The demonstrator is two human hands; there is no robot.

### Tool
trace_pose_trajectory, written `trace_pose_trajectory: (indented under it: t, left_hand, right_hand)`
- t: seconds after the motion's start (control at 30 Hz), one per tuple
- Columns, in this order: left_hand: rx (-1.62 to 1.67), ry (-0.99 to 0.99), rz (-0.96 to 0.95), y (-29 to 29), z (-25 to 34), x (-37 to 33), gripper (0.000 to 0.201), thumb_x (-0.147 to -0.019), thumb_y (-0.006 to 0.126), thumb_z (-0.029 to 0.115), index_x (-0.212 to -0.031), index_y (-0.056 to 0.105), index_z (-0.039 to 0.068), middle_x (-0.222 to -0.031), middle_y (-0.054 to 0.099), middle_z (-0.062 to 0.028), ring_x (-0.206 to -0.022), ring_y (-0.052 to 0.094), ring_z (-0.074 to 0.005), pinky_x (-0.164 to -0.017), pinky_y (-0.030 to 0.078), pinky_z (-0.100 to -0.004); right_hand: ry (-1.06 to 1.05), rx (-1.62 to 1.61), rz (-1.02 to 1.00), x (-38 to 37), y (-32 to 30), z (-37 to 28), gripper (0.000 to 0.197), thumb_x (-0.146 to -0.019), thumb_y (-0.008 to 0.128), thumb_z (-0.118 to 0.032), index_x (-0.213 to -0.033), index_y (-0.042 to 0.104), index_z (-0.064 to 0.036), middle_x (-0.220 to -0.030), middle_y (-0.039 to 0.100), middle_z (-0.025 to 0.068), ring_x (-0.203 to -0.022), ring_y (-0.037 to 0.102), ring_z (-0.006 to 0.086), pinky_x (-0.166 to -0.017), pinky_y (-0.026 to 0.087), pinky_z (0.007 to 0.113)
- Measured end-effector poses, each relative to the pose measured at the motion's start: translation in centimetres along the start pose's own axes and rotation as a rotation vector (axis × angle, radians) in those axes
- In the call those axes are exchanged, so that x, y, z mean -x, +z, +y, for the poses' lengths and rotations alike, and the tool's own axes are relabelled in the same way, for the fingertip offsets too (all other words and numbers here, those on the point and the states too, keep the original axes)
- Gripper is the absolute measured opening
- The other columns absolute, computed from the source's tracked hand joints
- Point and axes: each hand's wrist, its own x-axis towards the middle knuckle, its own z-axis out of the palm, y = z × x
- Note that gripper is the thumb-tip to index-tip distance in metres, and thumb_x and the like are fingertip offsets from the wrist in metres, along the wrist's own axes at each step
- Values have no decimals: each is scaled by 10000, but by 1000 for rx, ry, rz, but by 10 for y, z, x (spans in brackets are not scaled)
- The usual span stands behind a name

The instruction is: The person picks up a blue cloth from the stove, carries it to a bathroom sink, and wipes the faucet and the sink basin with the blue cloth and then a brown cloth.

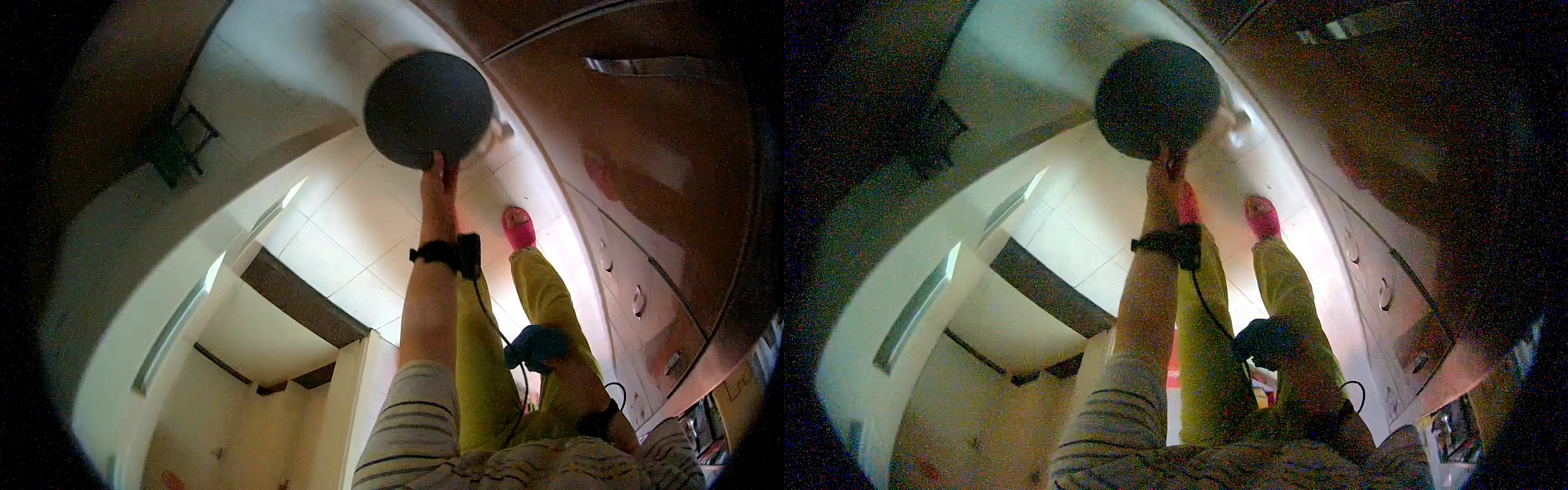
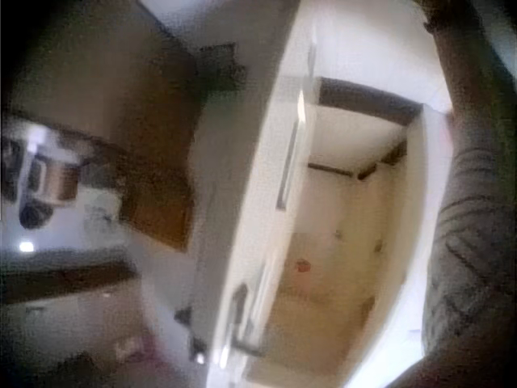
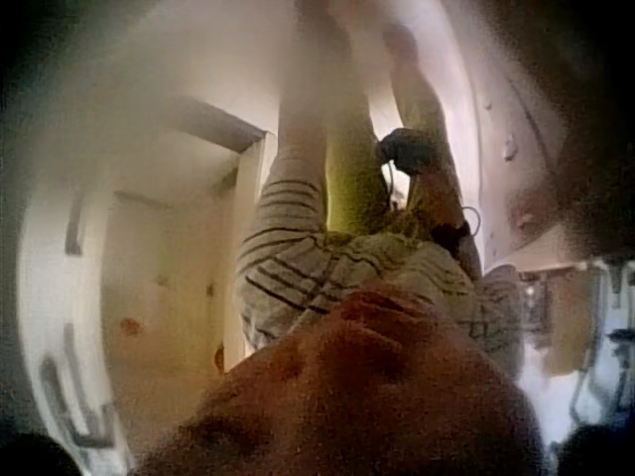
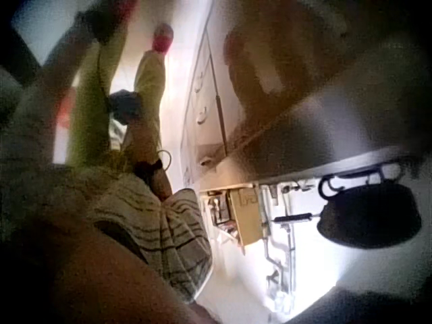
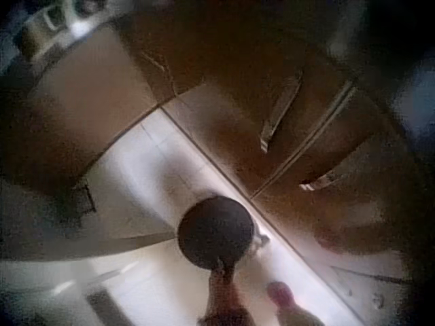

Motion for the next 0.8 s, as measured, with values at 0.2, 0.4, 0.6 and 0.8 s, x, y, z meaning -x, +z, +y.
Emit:
trace_pose_trajectory:
  t: [0.2, 0.4, 0.6, 0.8]
  left_hand:
    - [-185, -54, 17, -73, 39, 144, 493, -825, 666, 203, -1229, 447, 24, -1084, 559, -78, -948, 556, -201, -804, 484, -330]
    - [-213, 45, 293, -107, 74, 369, 520, -765, 725, 164, -1202, 468, 46, -1117, 547, -53, -929, 544, -187, -809, 463, -338]
    - [-68, 219, 341, -175, 103, 555, 566, -766, 723, 211, -1222, 439, 32, -1136, 541, -88, -984, 542, -205, -847, 471, -360]
    - [278, 432, 416, -253, 138, 639, 572, -759, 731, 209, -1220, 435, 44, -1128, 541, -85, -976, 543, -219, -814, 484, -362]
  right_hand:
    - [-133, 219, -163, 44, 42, -21, 403, -803, 619, -203, -1152, 503, -38, -924, 608, 73, -789, 585, 138, -685, 481, 250]
    - [-259, 253, -153, 127, 116, -39, 394, -817, 608, -216, -1146, 501, -27, -931, 604, 92, -873, 592, 165, -767, 481, 280]
    - [-233, 445, -483, 152, 148, -44, 388, -874, 539, -208, -1185, 466, 11, -1064, 606, 128, -957, 600, 228, -820, 483, 343]
    - [-314, 909, -527, 141, 290, -40, 377, -824, 616, -160, -1155, 504, -19, -963, 627, 108, -778, 632, 202, -702, 529, 324]
